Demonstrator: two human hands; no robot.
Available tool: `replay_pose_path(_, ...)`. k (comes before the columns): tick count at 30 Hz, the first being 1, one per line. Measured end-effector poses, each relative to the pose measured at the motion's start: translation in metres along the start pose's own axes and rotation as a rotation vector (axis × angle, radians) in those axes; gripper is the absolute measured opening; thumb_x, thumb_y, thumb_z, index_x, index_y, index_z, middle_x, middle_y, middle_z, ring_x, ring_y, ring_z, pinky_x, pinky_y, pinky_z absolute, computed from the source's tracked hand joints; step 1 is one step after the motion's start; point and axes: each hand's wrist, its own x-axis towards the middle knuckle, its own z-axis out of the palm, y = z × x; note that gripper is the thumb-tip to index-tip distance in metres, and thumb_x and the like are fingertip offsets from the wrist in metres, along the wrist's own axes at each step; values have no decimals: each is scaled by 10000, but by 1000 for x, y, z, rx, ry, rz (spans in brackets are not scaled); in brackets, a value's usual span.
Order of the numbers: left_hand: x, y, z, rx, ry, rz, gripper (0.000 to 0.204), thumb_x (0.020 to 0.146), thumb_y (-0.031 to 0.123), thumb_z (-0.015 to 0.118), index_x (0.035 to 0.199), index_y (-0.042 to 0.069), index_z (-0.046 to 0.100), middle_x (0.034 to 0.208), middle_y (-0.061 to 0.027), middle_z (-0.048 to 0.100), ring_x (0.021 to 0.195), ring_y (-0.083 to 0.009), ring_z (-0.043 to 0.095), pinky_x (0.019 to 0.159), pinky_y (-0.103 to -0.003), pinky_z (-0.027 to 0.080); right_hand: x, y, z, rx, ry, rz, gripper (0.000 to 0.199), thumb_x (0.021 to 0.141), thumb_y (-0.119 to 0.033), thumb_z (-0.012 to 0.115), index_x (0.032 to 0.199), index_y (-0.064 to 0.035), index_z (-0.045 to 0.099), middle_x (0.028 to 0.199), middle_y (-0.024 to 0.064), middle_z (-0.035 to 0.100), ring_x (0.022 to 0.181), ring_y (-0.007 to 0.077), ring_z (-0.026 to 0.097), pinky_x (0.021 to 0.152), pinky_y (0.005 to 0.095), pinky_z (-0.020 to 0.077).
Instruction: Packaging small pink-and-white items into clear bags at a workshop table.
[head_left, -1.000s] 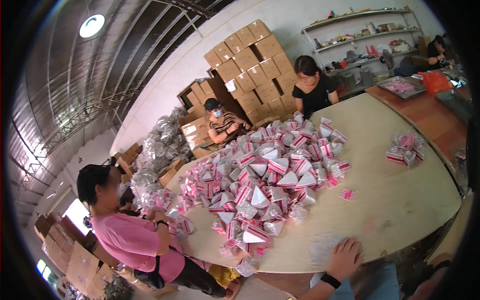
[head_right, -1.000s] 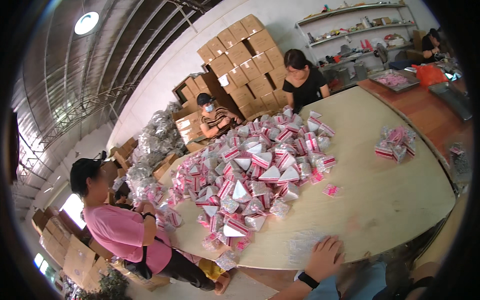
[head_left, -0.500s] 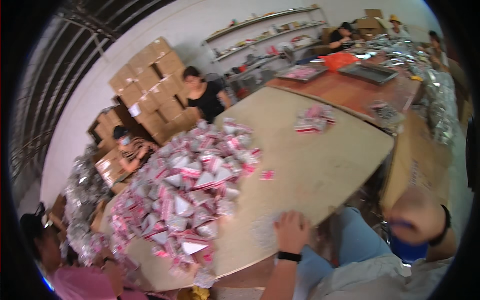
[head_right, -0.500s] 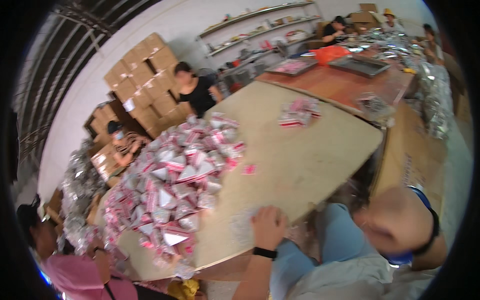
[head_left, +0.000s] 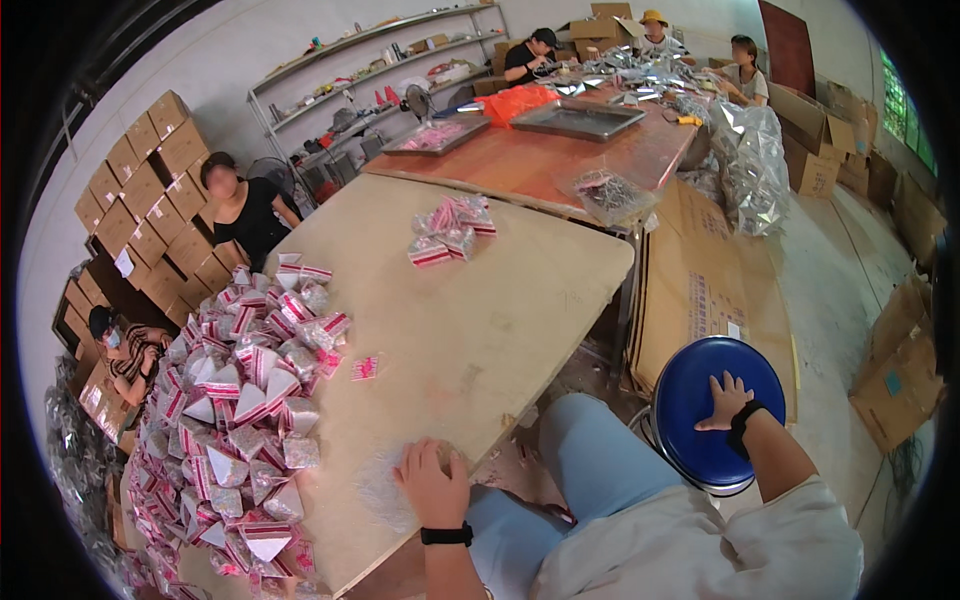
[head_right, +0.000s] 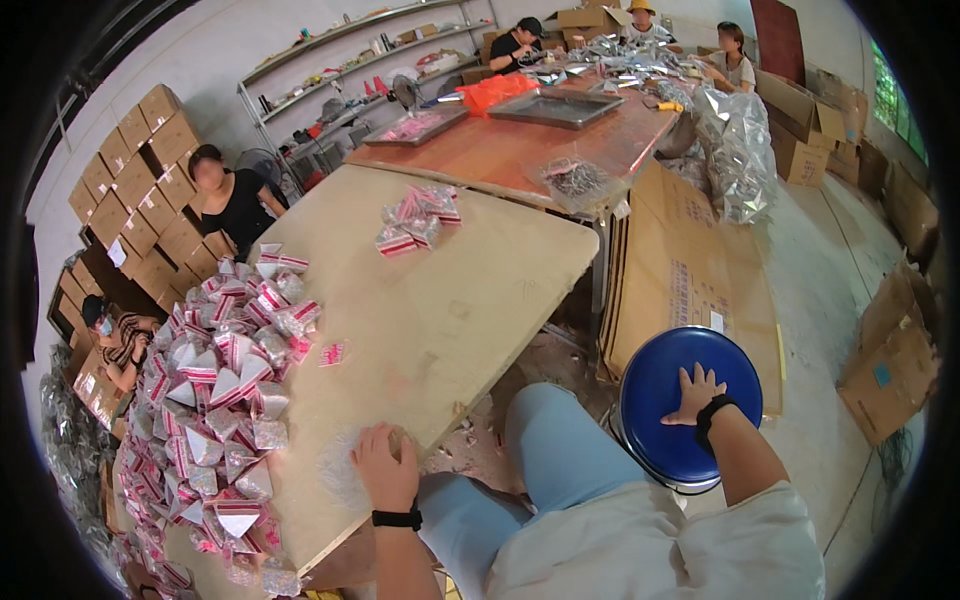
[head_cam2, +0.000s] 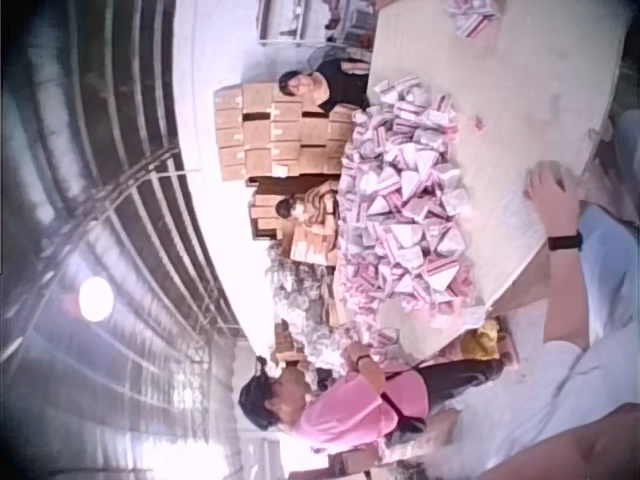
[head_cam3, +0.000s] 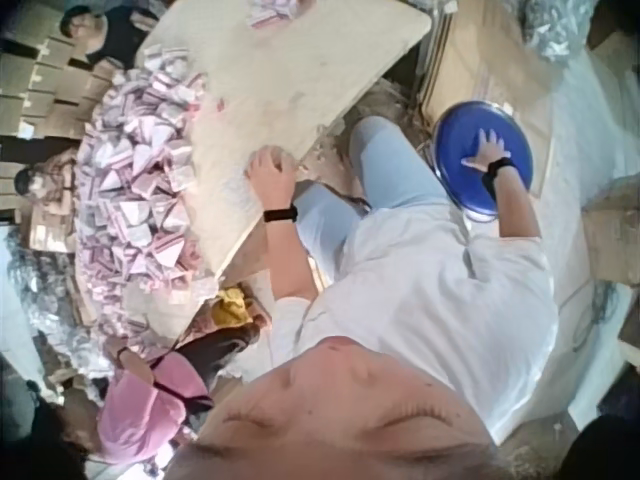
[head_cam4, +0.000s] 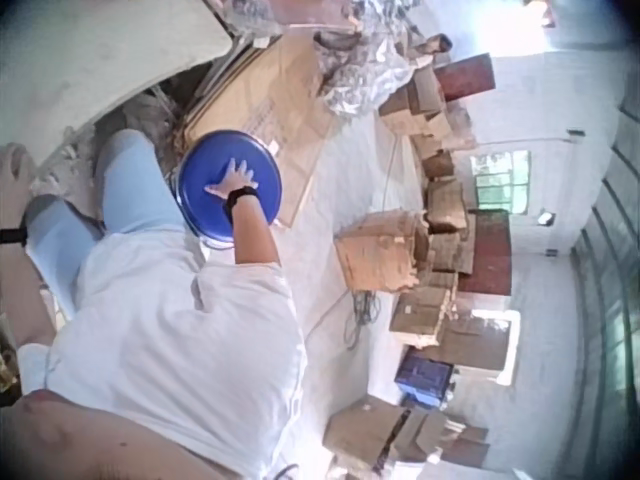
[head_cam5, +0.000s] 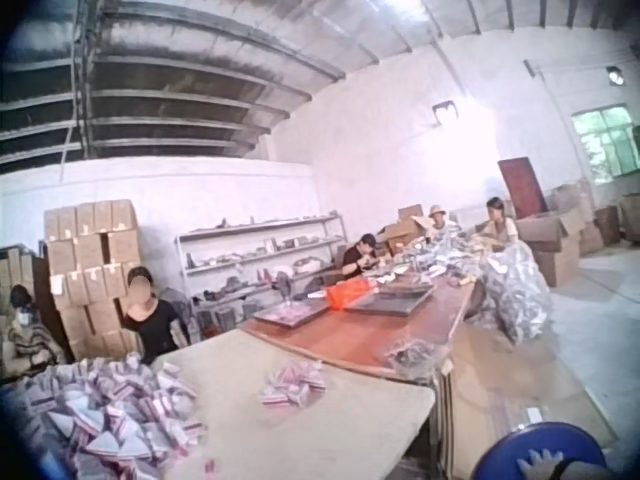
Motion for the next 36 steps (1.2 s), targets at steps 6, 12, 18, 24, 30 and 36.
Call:
replay_pose_path(6, 1, 1, 1, 23, -22, -14, 312, 755, 197, 597, 1034, 59, 571, 1174, -100, 533, 1193, -339, 398, 1015, -560, 196, 26, 3, 1, -2, -74, -42, 1302, 493, -638, 751, 1432, -90, 34, 1464, 243, -20, 1305, 530, 10, 996, 631, 217)
replay_pose_path(12, 7, 10, 3, 138, -27, 26, 341, 773, 198, 563, 1034, -21, 546, 1158, -180, 515, 1164, -389, 387, 1002, -505, 249, 38, -2, -18, 1, -168, -31, 1417, 413, -657, 770, 1427, -77, -34, 1448, 274, -95, 1304, 521, -76, 967, 682, 177)
replay_pose_path(18, 11, 19, -4, 217, -62, 5, 382, 769, 250, 554, 1055, -4, 537, 1137, -172, 511, 1132, -379, 405, 977, -526, 259, 55, -15, -33, -25, -342, 50, 1488, 370, -658, 784, 1416, -62, -92, 1428, 284, -175, 1298, 501, -159, 972, 690, 123)
replay_pose_path(24, 16, 23, -4, 210, -174, 19, 422, 786, 281, 543, 1101, 2, 516, 1145, -204, 487, 1118, -397, 399, 957, -526, 273, 79, 8, 3, -38, -358, 159, 1552, 338, -658, 798, 1391, -51, -166, 1404, 288, -237, 1287, 504, -185, 983, 673, 136)
replay_pose_path(30, 2, 15, 1, 285, -71, 26, 432, 761, 285, 597, 1106, 34, 522, 1141, -179, 501, 1138, -375, 398, 954, -498, 296, 84, 16, 11, -67, -313, 111, 1580, 325, -684, 783, 1373, -13, -190, 1401, 300, -230, 1275, 497, -229, 979, 688, 84)
replay_pose_path(36, 4, 14, -2, 192, 6, -50, 334, 721, 277, 599, 982, 69, 582, 1082, -67, 545, 1112, -311, 438, 955, -585, 236, 81, 12, 7, -51, -240, -36, 1552, 344, -791, 680, 1379, 43, -123, 1463, 239, -100, 1287, 475, -229, 996, 641, -81)
